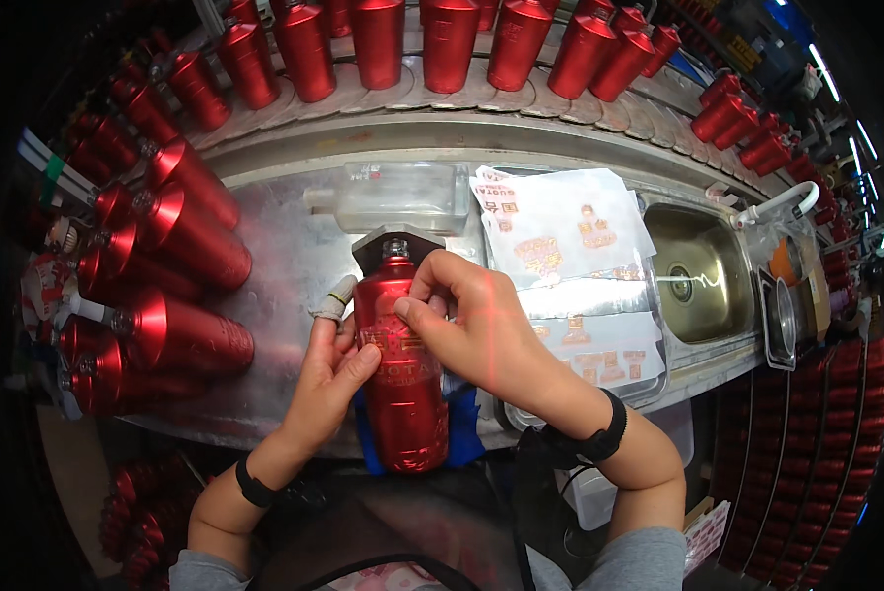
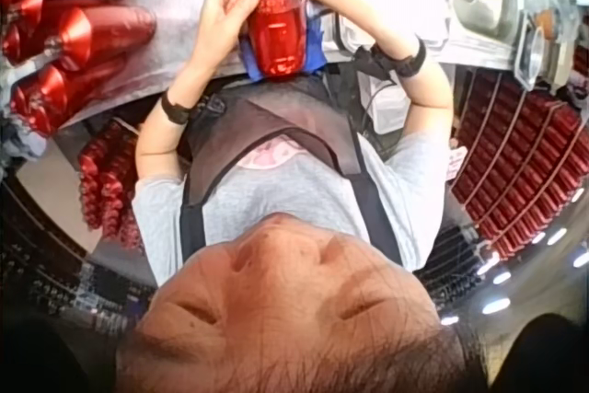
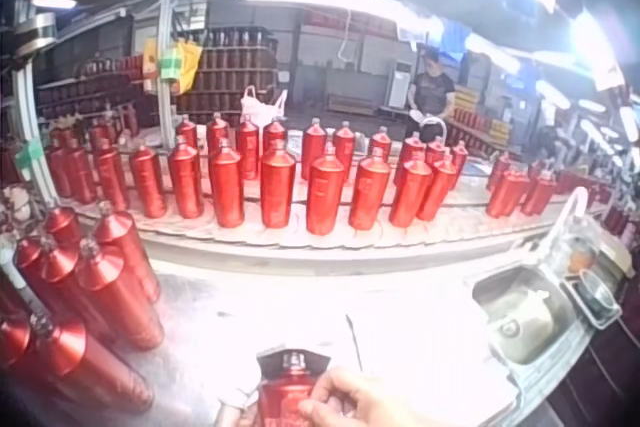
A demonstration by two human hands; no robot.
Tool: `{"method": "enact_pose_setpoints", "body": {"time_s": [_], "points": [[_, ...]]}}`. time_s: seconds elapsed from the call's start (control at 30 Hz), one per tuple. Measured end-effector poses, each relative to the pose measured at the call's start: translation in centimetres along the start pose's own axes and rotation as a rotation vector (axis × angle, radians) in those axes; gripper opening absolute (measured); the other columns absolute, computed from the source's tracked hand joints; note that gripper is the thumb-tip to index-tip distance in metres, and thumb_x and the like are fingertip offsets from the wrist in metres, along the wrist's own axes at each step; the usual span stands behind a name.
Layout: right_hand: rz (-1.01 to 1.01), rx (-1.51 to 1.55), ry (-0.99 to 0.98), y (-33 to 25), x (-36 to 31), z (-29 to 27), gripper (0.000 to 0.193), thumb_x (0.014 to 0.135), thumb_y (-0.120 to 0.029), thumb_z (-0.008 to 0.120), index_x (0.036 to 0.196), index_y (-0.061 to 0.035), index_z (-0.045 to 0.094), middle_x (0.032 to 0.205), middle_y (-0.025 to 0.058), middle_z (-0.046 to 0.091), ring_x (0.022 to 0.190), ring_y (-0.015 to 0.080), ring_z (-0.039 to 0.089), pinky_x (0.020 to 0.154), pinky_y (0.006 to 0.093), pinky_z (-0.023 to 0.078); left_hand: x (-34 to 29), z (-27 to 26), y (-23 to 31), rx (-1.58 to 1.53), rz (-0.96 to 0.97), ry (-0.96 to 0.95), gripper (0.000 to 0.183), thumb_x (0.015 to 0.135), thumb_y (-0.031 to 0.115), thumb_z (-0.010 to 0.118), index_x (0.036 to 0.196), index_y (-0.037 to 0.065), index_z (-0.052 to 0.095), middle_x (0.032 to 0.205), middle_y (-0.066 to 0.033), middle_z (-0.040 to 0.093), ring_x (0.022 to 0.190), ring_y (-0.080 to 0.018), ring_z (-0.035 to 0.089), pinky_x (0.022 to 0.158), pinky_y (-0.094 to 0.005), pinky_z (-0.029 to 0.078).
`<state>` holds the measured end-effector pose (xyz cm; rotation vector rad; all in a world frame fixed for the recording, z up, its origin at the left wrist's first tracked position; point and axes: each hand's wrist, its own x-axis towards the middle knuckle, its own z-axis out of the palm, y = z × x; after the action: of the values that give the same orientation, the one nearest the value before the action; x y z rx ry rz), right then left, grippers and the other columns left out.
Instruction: Applying gold adhesive labels to red metallic liquor bottles and wiping them clean on an assembly line.
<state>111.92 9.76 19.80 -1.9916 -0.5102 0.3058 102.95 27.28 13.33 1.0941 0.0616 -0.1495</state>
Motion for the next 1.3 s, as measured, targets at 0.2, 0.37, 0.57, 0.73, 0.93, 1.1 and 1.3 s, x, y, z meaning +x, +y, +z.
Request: {"method": "enact_pose_setpoints", "body": {"time_s": [0.2, 0.37, 0.57, 0.73, 0.93, 1.1, 1.3], "points": [[0.117, 0.104, 0.093, 0.9, -0.2, 0.7, 0.023, 0.089, -0.018, 0.072, 0.086, -0.0002, 0.057, 0.070, 0.0028, 0.056, 0.060, 0.0067, 0.049, 0.053, 0.0250, 0.042, 0.4, 0.2, -0.1, -0.026, 0.009, 0.028, 0.078, 0.098, 0.009, 0.059, 0.157, 0.006, 0.008, 0.152, -0.0185, 0.035, 0.135, -0.0227, 0.044, 0.112, -0.0357, 0.037], [0.174, 0.215, 0.098, 1.9, -2.6, 1.2, 0.038, 0.087, -0.023, 0.077, 0.101, -0.0014, 0.049, 0.086, 0.0017, 0.050, 0.071, 0.0039, 0.047, 0.056, 0.0205, 0.042, 0.0, -0.6, -0.1, 0.016, -0.002, -0.045, 0.086, 0.096, 0.012, 0.064, 0.158, 0.008, 0.004, 0.153, -0.0179, 0.033, 0.136, -0.0236, 0.044, 0.112, -0.0374, 0.037], [0.248, 0.245, -0.010, 1.3, -3.1, 1.2, 0.057, 0.080, -0.025, 0.085, 0.111, -0.0042, 0.042, 0.093, 0.0026, 0.045, 0.074, 0.0035, 0.045, 0.057, 0.0196, 0.042, -0.5, -1.3, 0.2, 0.007, -0.097, -0.132, 0.100, 0.092, 0.013, 0.070, 0.158, 0.011, -0.005, 0.153, -0.0173, 0.032, 0.137, -0.0242, 0.042, 0.112, -0.0392, 0.036], [0.259, 0.221, 0.048, 1.4, -1.9, 0.9, 0.057, 0.079, -0.029, 0.085, 0.110, -0.0039, 0.044, 0.092, 0.0027, 0.046, 0.072, 0.0034, 0.043, 0.056, 0.0195, 0.041, -0.1, -1.2, 0.7, -0.014, -0.112, -0.124, 0.101, 0.091, 0.010, 0.070, 0.158, 0.011, -0.006, 0.152, -0.0176, 0.033, 0.136, -0.0233, 0.044, 0.112, -0.0384, 0.037], [0.176, 0.036, 0.165, 3.4, -0.1, 2.6, 0.051, 0.079, -0.032, 0.083, 0.102, -0.0035, 0.047, 0.076, 0.0026, 0.046, 0.065, 0.0100, 0.043, 0.057, 0.0292, 0.041, 0.1, -0.5, 0.2, 0.020, -0.108, -0.034, 0.095, 0.093, 0.011, 0.069, 0.158, 0.008, 0.000, 0.148, -0.0177, 0.040, 0.131, -0.0218, 0.049, 0.109, -0.0362, 0.041], [0.207, 0.052, 0.171, 1.8, 0.6, 2.6, 0.049, 0.080, -0.030, 0.082, 0.101, -0.0030, 0.048, 0.074, 0.0015, 0.046, 0.064, 0.0094, 0.043, 0.056, 0.0276, 0.040, 0.6, -0.4, 0.1, 0.024, -0.092, 0.007, 0.093, 0.093, 0.012, 0.069, 0.158, 0.007, 0.002, 0.145, -0.0174, 0.043, 0.129, -0.0212, 0.051, 0.107, -0.0359, 0.042], [0.198, 0.040, 0.176, 2.8, 0.5, 2.6, 0.045, 0.083, -0.028, 0.080, 0.105, -0.0032, 0.050, 0.076, 0.0009, 0.047, 0.061, 0.0073, 0.043, 0.054, 0.0256, 0.039, 0.6, -0.7, 0.1, 0.011, -0.094, -0.005, 0.094, 0.093, 0.013, 0.070, 0.158, 0.007, 0.002, 0.143, -0.0172, 0.045, 0.128, -0.0212, 0.051, 0.108, -0.0364, 0.041]]}}
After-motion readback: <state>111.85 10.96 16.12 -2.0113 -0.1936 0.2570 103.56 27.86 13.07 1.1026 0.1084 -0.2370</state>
